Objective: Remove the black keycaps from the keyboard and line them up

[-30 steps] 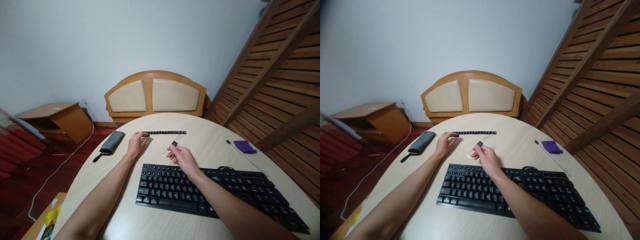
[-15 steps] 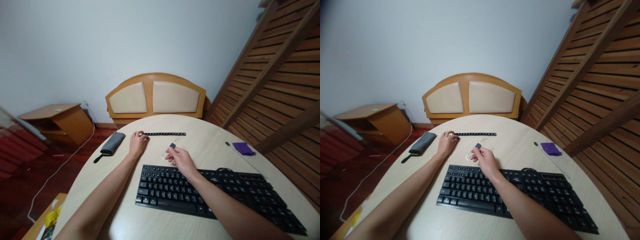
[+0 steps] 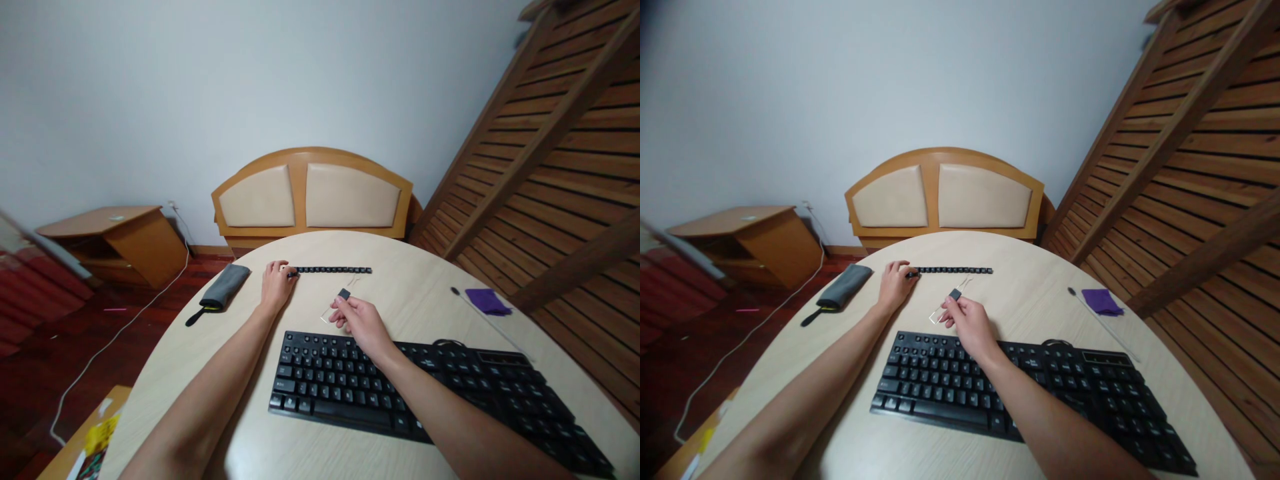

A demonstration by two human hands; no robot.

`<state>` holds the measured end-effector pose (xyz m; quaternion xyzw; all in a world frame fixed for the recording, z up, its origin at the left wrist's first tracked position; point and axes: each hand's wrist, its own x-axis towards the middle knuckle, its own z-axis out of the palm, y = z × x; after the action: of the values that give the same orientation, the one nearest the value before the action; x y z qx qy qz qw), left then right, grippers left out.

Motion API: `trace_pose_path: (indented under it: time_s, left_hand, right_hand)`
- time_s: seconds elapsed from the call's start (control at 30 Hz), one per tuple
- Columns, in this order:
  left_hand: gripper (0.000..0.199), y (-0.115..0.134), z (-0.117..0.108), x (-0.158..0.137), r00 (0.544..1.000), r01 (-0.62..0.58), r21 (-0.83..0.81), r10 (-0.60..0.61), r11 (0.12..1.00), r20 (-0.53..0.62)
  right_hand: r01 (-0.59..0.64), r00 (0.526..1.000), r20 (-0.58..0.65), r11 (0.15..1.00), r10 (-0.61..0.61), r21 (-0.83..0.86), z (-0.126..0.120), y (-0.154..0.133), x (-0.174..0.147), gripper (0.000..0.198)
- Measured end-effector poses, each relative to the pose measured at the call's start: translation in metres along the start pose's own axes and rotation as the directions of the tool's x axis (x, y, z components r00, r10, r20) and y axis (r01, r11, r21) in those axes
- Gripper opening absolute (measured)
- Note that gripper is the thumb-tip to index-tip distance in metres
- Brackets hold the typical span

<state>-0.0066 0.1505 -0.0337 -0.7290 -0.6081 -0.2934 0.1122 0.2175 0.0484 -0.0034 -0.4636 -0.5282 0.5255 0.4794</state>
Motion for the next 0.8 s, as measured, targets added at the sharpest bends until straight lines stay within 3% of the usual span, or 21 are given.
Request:
trace_pose_path:
  time_s: [0.8]
  left_hand:
    - [0.019,-0.0082,0.007,0.0021,1.0,-0.013,-0.08,0.014,0.997,0.011]
  right_hand:
    - [0.014,1.0,0.016,1.0,-0.014,-0.015,-0.0015,0.0013,-0.0012,0.052]
